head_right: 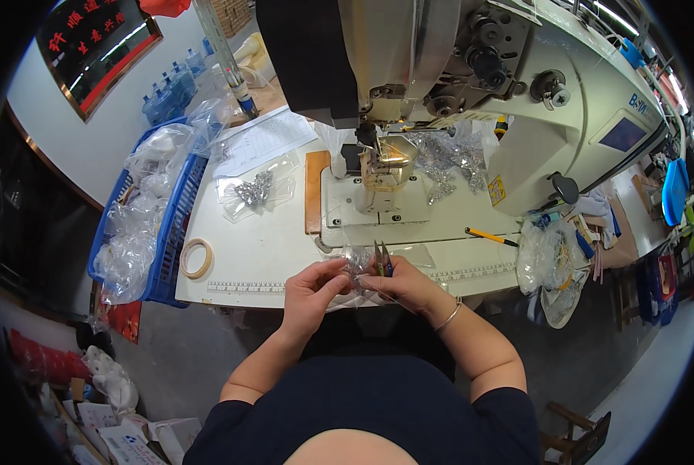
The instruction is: The person places small clear plastic bags containing silver star-shaped decorations under a sewing machine needle and stitches them shut. They then trim the excess thread with scissors and place the finished bags on the table.
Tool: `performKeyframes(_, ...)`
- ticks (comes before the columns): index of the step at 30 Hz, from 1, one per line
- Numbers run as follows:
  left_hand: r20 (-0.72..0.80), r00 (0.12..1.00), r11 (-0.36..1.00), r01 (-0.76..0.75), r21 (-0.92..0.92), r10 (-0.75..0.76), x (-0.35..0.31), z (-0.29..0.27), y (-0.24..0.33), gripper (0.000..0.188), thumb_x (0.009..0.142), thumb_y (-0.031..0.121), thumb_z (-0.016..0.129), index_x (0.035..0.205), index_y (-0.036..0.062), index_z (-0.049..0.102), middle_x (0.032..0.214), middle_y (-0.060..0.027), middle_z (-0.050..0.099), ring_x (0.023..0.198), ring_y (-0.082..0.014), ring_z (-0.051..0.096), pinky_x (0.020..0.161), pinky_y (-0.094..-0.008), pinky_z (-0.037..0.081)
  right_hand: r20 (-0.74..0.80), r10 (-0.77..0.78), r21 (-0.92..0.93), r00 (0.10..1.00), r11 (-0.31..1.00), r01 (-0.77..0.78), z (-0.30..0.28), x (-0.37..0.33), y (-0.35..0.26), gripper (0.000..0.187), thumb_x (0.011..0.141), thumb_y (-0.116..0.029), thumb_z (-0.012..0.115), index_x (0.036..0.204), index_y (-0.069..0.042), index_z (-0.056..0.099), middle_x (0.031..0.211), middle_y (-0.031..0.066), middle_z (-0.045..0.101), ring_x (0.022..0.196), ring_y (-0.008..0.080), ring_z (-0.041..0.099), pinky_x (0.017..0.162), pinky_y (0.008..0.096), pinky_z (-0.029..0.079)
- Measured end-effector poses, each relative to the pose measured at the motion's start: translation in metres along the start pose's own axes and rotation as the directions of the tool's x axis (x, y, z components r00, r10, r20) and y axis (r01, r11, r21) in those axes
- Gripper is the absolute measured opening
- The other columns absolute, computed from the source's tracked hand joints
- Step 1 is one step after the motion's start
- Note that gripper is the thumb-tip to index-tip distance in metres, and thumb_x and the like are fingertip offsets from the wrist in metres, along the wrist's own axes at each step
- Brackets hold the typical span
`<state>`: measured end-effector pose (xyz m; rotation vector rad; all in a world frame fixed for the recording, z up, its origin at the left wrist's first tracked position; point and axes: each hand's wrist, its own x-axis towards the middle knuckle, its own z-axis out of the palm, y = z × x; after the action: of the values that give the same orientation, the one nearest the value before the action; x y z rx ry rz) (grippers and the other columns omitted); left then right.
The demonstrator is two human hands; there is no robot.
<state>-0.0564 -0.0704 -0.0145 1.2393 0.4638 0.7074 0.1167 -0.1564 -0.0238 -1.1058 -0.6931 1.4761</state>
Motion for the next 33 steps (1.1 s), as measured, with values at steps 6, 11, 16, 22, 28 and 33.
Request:
performKeyframes(6, 0.022, 0.997, 0.994, 0.08, -0.071, -0.078, 0.005, -0.008, -0.012, 0.025, 0.086, 0.004, 0.06, 0.11, -0.0038, 0.059, 0.085, -0.0065, 0.064, 0.079, -0.0104, 0.061, 0.075, -0.0238, 0.051, -0.069, -0.019, -0.049, 0.997, 0.999, 0.015, 0.014, -0.001, -0.008, 0.028, 0.079, -0.013, 0.069, 0.104, -0.002, 0.06, 0.065, -0.006, 0.051, 0.048, 0.0017, 0.035, 0.043, 0.0183, 0.025)
performKeyframes(11, -0.004, 0.99, 0.975, 0.141, -0.175, -0.143, 0.005, -0.001, -0.002, 0.025, 0.086, 0.001, 0.058, 0.111, -0.0044, 0.057, 0.088, -0.0087, 0.062, 0.077, -0.0139, 0.062, 0.074, -0.0282, 0.054, -0.068, -0.027, 0.0, 0.997, 1.0, 0.027, 0.009, 0.001, 0.003, 0.02, 0.082, -0.016, 0.067, 0.097, -0.004, 0.061, 0.067, -0.0046, 0.051, 0.048, 0.0023, 0.037, 0.043, 0.0183, 0.026)
performKeyframes(16, 0.009, 0.997, 0.985, 0.081, -0.149, -0.081, 0.006, -0.002, -0.003, 0.028, 0.087, 0.0, 0.056, 0.115, -0.0029, 0.056, 0.089, -0.0071, 0.061, 0.081, -0.0146, 0.062, 0.077, -0.0272, 0.054, -0.232, -0.074, 0.091, 0.97, 0.991, 0.097, 0.012, 0.007, 0.01, 0.013, 0.084, -0.018, 0.064, 0.079, -0.008, 0.057, 0.065, -0.0034, 0.053, 0.049, 0.0045, 0.042, 0.044, 0.0198, 0.031)
performKeyframes(22, -0.084, 0.996, 1.0, 0.024, -0.012, -0.025, 0.007, -0.005, -0.006, 0.026, 0.083, -0.001, 0.061, 0.109, -0.0036, 0.057, 0.084, -0.0072, 0.061, 0.073, -0.0121, 0.061, 0.071, -0.0236, 0.054, -0.242, -0.109, 0.05, 0.964, 0.991, 0.125, 0.018, 0.001, 0.001, 0.01, 0.083, -0.012, 0.064, 0.078, -0.007, 0.056, 0.07, -0.0003, 0.056, 0.052, 0.0058, 0.045, 0.045, 0.0204, 0.034)
performKeyframes(28, -0.098, 0.993, 0.994, 0.06, -0.089, -0.068, 0.007, -0.002, -0.009, 0.022, 0.083, -0.001, 0.061, 0.104, -0.0055, 0.057, 0.084, -0.0074, 0.061, 0.072, -0.0106, 0.061, 0.069, -0.0231, 0.054, -0.246, -0.101, 0.035, 0.964, 0.993, 0.113, 0.019, 0.0, 0.001, 0.011, 0.083, -0.013, 0.064, 0.078, -0.006, 0.057, 0.07, -0.0004, 0.056, 0.053, 0.0057, 0.046, 0.045, 0.0201, 0.034)
performKeyframes(33, -0.102, 0.99, 0.994, 0.096, -0.058, -0.102, 0.009, -0.001, -0.006, 0.02, 0.084, -0.001, 0.059, 0.104, -0.0041, 0.057, 0.084, -0.0073, 0.06, 0.071, -0.0111, 0.06, 0.067, -0.0238, 0.054, -0.243, -0.08, 0.004, 0.967, 0.997, 0.083, 0.016, -0.001, -0.001, 0.012, 0.083, -0.013, 0.064, 0.077, -0.006, 0.057, 0.066, -0.0012, 0.054, 0.051, 0.0051, 0.046, 0.046, 0.02, 0.034)
